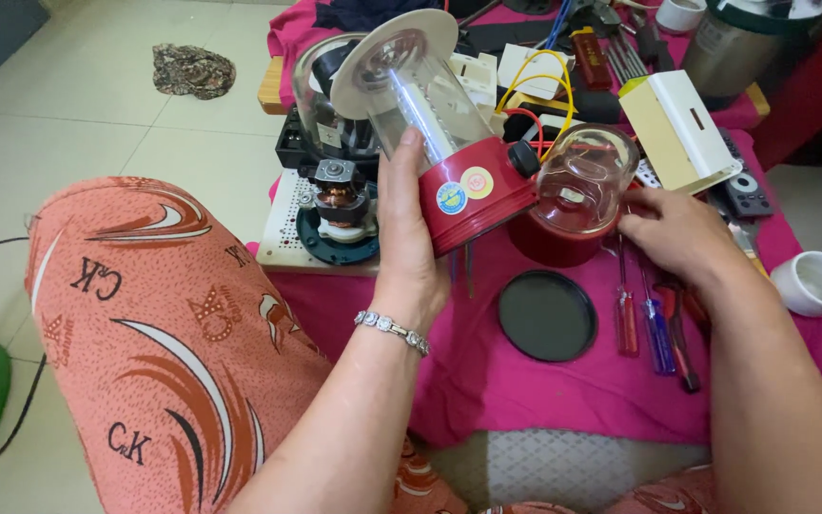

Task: Repairing a red rechargeable lantern by disassembling it and inspecting the internal circuitry

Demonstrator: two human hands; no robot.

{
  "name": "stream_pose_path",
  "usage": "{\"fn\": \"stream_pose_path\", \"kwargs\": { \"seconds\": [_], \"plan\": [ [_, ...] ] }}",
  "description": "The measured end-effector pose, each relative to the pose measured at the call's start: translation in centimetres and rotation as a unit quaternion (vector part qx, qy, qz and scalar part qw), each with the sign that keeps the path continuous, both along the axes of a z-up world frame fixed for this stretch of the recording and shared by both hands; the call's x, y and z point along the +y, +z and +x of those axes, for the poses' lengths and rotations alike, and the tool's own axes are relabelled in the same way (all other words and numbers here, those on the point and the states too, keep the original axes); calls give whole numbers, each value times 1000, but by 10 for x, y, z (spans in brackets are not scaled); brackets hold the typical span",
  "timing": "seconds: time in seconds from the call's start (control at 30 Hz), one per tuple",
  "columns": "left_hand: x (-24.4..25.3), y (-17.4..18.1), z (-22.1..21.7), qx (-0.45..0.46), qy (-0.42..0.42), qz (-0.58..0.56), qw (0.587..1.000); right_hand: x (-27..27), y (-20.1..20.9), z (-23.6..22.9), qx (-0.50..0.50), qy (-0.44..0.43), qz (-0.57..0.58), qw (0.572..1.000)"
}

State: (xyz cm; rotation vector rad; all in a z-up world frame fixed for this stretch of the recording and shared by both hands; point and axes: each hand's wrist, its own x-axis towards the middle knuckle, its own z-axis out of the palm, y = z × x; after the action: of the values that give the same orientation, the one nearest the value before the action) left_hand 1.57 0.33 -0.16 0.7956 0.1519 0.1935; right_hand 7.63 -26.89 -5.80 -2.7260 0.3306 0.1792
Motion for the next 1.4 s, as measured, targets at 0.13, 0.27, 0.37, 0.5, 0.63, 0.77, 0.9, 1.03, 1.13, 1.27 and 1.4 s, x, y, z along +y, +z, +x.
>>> {"fn": "stream_pose_path", "kwargs": {
  "seconds": [0.13, 0.27, 0.37, 0.5, 0.63, 0.77, 0.9, 1.03, 1.13, 1.27, 1.4],
  "plan": [
    [-1, -3, 1, -39, 1, 35, 999, 2, 7, -5, 25, 29, 27, 999],
    [0, 0, -2, -24, -6, 67, 997, 10, 9, -14, 40, -34, 173, 983],
    [-1, 5, -7, -18, -16, 99, 995, 13, 11, -16, 27, -52, 122, 991],
    [-1, 1, -8, -15, -7, 166, 986, 4, -2, -13, 54, -81, 263, 960],
    [-5, -1, -9, -15, 3, 189, 982, -10, -18, -15, 4, -106, 332, 937],
    [-5, -1, -15, 30, -2, 198, 980, -6, -5, -23, -33, -122, 340, 932],
    [-7, 0, -16, 17, -27, 158, 987, 4, 22, -48, -44, -149, 317, 936],
    [-7, -1, -18, 15, -52, 143, 988, -11, 15, -65, -129, -136, 307, 933],
    [-10, -6, -17, 13, -72, 116, 991, -10, 18, -84, -128, -181, 443, 869],
    [-13, -12, -14, -10, -89, 83, 992, 7, 21, -107, -107, -156, 631, 752],
    [-13, -13, -14, -17, -102, 67, 992, 28, 28, -120, -116, -94, 642, 752]
  ]
}}
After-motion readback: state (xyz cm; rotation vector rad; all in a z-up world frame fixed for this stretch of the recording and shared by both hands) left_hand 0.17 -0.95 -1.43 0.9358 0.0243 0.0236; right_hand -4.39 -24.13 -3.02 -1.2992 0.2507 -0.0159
